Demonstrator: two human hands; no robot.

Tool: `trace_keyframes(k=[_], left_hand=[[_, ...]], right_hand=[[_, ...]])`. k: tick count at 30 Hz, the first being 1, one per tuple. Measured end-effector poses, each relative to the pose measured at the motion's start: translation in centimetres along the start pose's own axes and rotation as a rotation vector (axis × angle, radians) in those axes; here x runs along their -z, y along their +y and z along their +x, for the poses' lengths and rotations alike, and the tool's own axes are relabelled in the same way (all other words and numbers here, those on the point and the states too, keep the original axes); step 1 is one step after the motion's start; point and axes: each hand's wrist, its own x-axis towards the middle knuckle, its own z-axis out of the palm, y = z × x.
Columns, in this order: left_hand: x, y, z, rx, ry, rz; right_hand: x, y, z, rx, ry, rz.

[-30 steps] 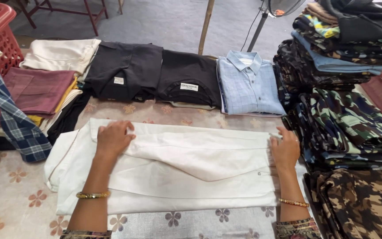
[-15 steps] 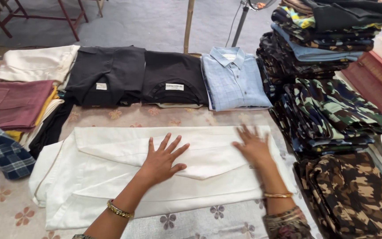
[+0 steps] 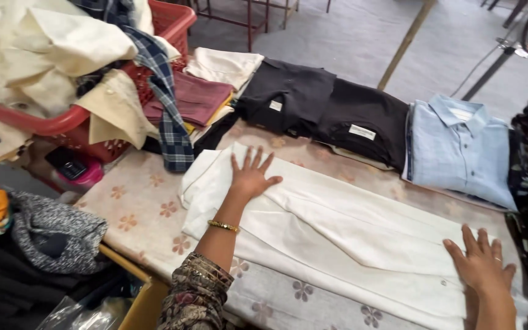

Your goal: Folding a white collared shirt on a table in a garment workshop.

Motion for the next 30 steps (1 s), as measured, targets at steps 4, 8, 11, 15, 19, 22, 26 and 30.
trace_keyframes(k=[4,8,11,15,19,22,26,30], left_hand=[[2.8,-0.5,-2.0,0.130,-0.029,0.000],[3.1,-3.8,-2.3,-0.008,-0.108,-0.257],[3.5,-5.5,-3.0,-0.115,-0.157,-0.379],[4.0,-3.7,-4.3,-0.131,-0.114,-0.280],[2.8,-3.3,-3.3,-0.202,-0.003,-0.184],[1.2,-4.0,-2.4,-0.225,0.055,-0.212],[1.9,-3.0,-2.9,-0.241,0.111,-0.200],[5.1,-0.7,-4.6,-0.181,0.073,-0.203]], right_hand=[[-1.1,0.2,0.7,-0.033,0.014,-0.006],[-0.7,0.5,0.4,-0.014,0.074,0.000],[0.6,0.2,0.0,0.008,0.098,-0.069],[3.3,2.9,-1.3,0.094,-0.060,0.106],[10.5,-1.8,-8.4,0.035,-0.393,0.284],[11.5,-2.8,-10.5,0.043,-0.342,0.279],[11.7,-3.0,-11.1,0.026,-0.251,0.463],[9.6,-0.9,-9.6,0.075,-0.127,0.535]])
